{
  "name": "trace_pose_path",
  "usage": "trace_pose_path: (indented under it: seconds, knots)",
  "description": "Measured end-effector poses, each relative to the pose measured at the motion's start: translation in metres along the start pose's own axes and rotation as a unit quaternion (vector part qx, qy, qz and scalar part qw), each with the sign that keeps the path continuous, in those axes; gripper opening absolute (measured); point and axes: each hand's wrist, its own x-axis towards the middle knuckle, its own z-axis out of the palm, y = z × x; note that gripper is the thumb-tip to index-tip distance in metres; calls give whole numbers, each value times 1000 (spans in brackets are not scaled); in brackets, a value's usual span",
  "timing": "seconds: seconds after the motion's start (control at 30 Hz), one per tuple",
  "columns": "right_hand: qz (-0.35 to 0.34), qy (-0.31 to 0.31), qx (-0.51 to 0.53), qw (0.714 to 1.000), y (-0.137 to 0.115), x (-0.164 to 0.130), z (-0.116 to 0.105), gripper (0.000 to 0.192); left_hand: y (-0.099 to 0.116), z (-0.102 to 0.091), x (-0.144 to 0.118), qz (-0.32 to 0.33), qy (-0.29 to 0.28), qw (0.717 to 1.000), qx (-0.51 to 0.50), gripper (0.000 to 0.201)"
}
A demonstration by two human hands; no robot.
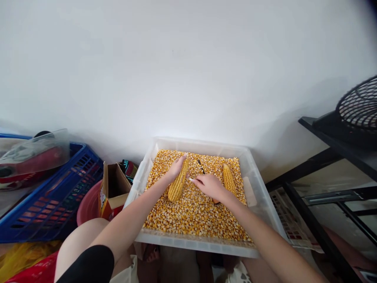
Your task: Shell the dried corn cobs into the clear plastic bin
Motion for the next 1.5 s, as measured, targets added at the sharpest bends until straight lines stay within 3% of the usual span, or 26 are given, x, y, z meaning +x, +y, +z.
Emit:
trace_pose_path:
  seconds: [0.07, 0.17, 0.33, 0.67, 1.17, 1.5]
  knots:
    - [-16, 21, 21, 999, -2, 0, -2, 39, 0, 0, 0, -21, -37, 999, -26, 58]
    - [-51, 21, 56, 997, -7, -1, -5, 33, -1, 1, 1, -24, -31, 999, -32, 56]
    - [-9, -4, 26, 1000, -10, -1, -3, 33, -3, 5, 2, 32, -5, 999, -3, 56]
    - [12, 14, -1, 1000, -12, -1, -1, 25, 2, 9, -3, 29, -2, 996, 81, 61]
    - [19, 23, -59, 998, -14, -4, -7, 29, 4, 12, -6, 30, -27, 998, 53, 60]
    - [42, 43, -43, 997, -19, -4, 5, 24, 3, 13, -6, 46, 17, 989, 139, 58]
